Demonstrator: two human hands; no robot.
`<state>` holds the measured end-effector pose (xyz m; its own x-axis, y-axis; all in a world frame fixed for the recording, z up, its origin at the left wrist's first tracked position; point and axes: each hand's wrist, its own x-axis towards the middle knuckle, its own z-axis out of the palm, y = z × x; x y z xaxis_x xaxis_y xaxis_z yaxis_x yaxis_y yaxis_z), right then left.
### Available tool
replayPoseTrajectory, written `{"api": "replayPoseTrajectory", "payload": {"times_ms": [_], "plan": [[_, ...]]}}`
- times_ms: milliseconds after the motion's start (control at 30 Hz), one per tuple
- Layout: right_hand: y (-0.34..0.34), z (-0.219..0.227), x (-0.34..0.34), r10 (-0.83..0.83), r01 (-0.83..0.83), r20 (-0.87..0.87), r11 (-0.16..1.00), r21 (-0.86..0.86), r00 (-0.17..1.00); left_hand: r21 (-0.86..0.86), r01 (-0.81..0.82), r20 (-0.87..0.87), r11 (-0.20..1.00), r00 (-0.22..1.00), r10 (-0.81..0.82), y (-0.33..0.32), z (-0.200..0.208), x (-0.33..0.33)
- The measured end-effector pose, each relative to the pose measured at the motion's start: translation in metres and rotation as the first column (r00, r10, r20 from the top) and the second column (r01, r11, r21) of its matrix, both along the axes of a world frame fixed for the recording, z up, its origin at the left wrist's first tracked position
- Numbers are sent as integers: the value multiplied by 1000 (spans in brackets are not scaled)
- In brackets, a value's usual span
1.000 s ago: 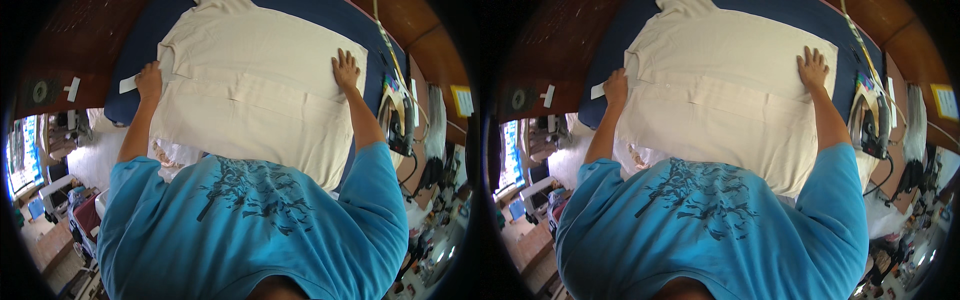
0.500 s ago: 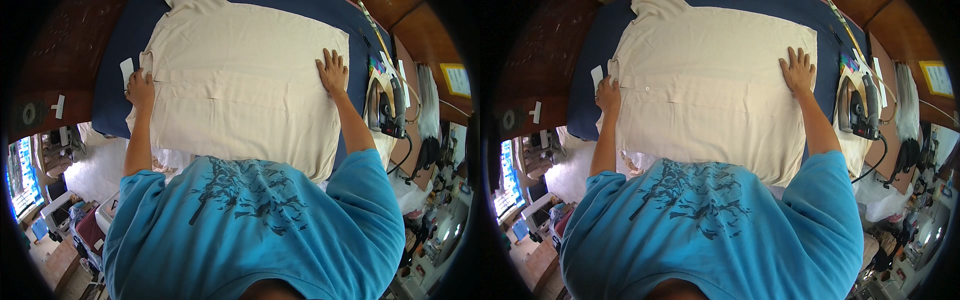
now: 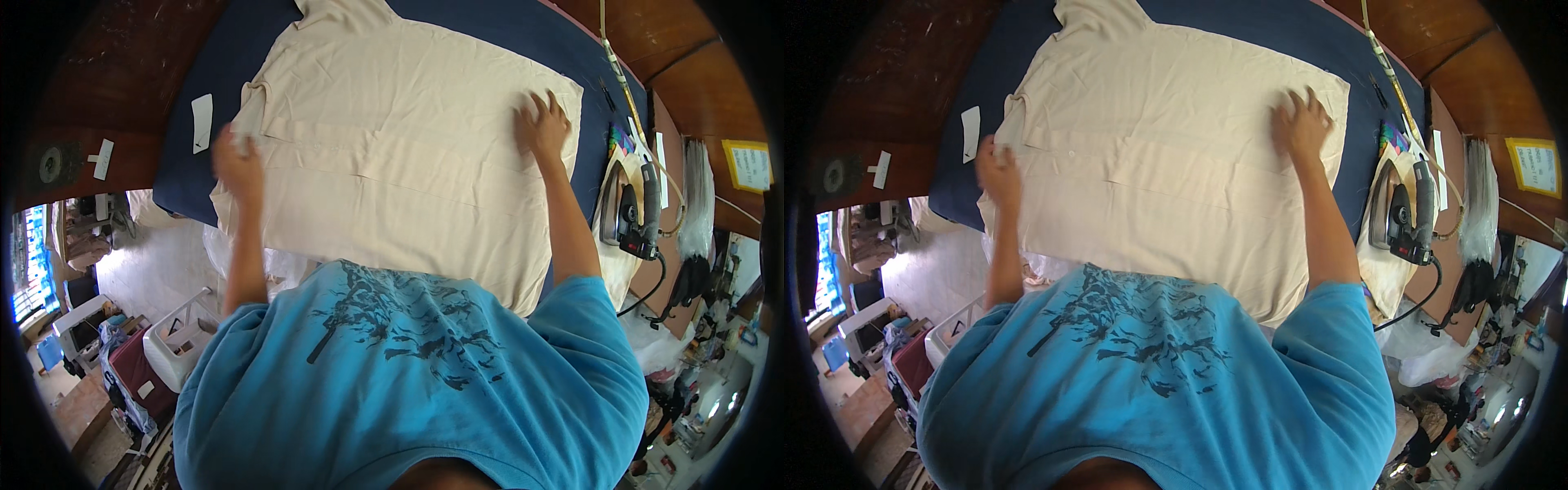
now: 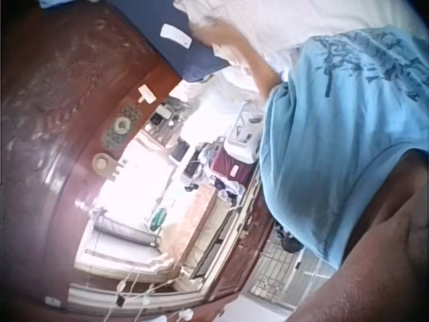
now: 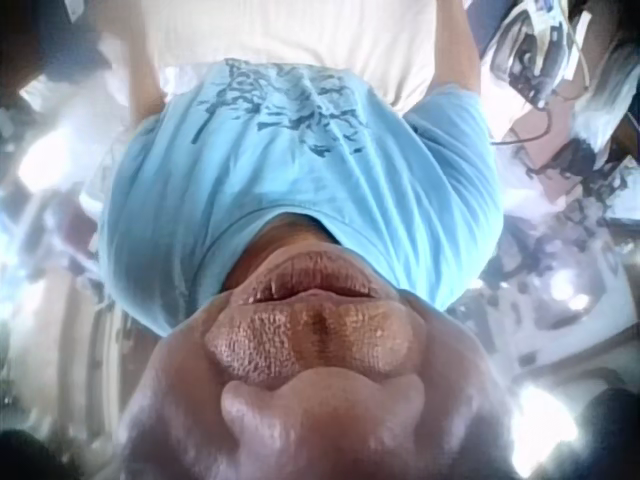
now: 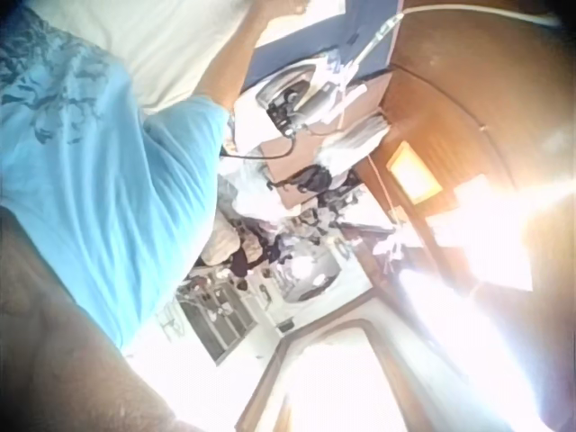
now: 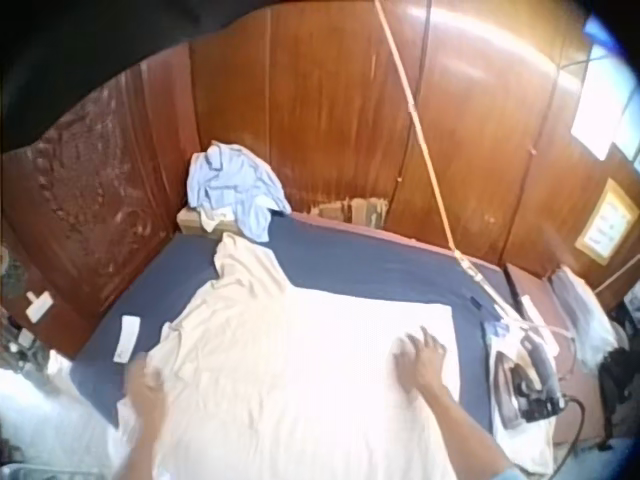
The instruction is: The person picks up a shirt from a basket, lays it flat on an ironing board, and irons the sleeves and body of the shirt using an iron.
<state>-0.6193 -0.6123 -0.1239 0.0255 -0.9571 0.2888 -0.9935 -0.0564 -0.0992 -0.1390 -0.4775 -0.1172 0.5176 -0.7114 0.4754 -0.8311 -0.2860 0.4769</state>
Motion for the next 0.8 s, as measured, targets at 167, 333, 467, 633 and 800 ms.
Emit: {"api": "replayPoseTrajectory", "payload": {"times_ms": [167, 333, 467, 633, 800], "plan": [[-83, 3, 93, 361, -374, 198, 927, 35, 911, 72, 456, 29, 887, 888, -459, 4, -13, -114], [-146, -19, 143, 200, -208, 69, 969, 136, 977, 212, 404, 23, 890, 908, -418, -3, -17, -126], [-165, -8, 152, 222, -244, 151, 958, 153, 963, 225, 361, 20, 905, 927, -375, -1, -22, -125], [-170, -28, 130, 358, -370, 222, 929, 14, 907, 269, 378, -13, 886, 921, -389, -3, -18, -125], [-164, 5, 33, 401, -438, 298, 897, 64, 866, 163, 208, 153, 964, 960, -233, -41, -21, -59]]}}
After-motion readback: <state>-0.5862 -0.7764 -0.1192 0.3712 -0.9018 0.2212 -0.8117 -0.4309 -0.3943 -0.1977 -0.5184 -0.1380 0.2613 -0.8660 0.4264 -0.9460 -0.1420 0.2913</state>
